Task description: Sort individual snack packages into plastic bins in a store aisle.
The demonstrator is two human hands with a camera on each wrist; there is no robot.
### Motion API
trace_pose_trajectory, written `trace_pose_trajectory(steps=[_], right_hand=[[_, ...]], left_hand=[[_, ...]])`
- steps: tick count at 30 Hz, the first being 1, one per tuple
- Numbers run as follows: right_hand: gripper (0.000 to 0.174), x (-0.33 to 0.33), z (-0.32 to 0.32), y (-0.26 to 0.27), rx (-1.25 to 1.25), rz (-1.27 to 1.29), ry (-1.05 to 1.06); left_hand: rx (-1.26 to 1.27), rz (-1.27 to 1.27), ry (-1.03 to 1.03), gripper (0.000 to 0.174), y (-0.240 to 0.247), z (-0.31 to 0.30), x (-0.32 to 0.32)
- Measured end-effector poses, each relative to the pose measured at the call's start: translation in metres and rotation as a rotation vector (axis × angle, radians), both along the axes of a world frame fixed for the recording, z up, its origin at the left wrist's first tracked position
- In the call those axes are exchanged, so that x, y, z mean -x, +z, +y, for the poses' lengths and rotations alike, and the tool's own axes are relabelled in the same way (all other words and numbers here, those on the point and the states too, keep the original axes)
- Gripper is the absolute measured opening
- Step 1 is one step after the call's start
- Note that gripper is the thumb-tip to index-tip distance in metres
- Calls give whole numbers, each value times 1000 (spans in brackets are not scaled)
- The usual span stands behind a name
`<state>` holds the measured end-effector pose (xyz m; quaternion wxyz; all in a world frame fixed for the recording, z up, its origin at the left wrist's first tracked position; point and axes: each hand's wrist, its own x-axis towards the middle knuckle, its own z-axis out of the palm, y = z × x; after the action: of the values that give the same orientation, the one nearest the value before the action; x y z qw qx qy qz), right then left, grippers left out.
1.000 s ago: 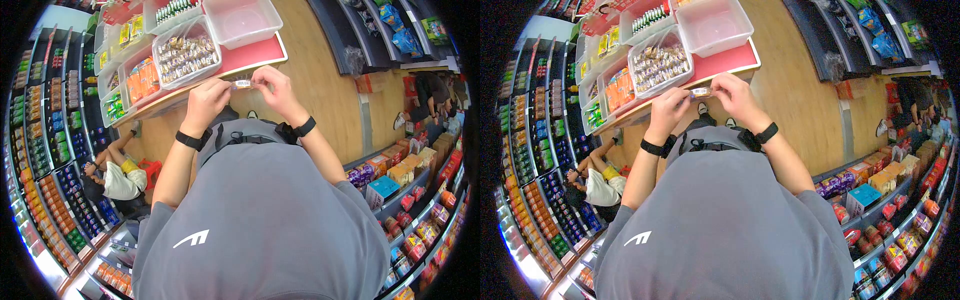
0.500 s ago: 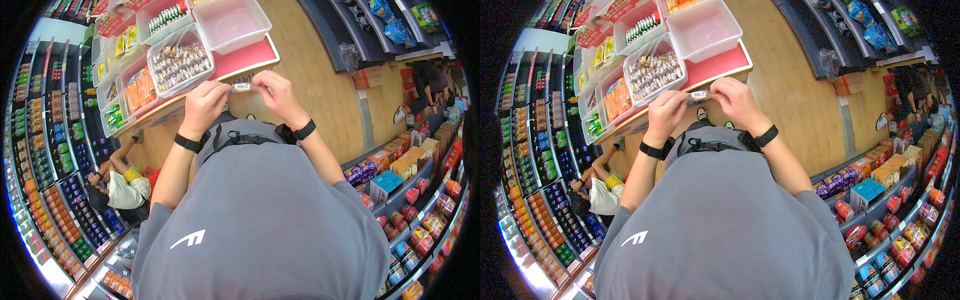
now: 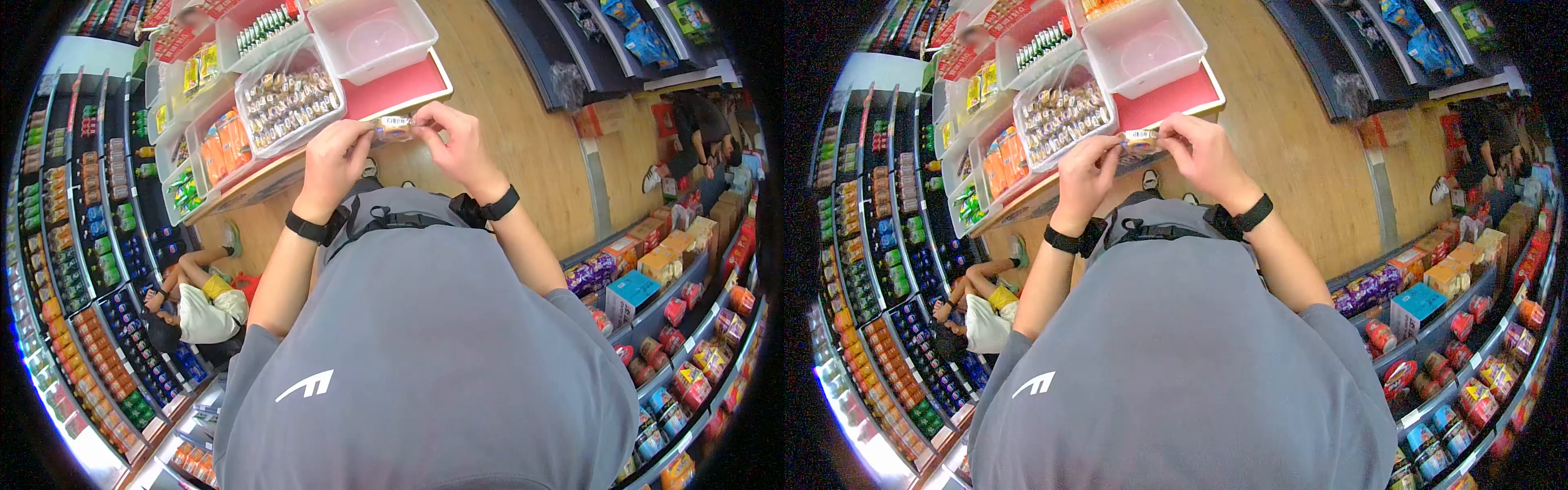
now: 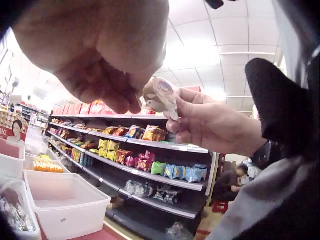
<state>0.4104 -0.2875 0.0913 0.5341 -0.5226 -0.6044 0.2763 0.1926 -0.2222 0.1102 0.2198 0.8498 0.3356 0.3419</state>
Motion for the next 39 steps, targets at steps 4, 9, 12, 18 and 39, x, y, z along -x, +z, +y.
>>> trace_pose_trajectory(steps=[4,9,12,18,39], right_hand=[[7,4,2,3,83,233,9],[5,3,5,0,145,394,79],[10,2,8,-3,188,521,138],[16,-2,16,-1,139,432,192],[8,10,42,8,201,196,96]], left_hand=[[244,-54,48,6,3,3,-4],[535,-253,28,7,1,6,-7],[614,-247,-66,10,1,15,0],[782,-322,-59,13,5,27,9],[423,-202,60,5,-7,40,13]])
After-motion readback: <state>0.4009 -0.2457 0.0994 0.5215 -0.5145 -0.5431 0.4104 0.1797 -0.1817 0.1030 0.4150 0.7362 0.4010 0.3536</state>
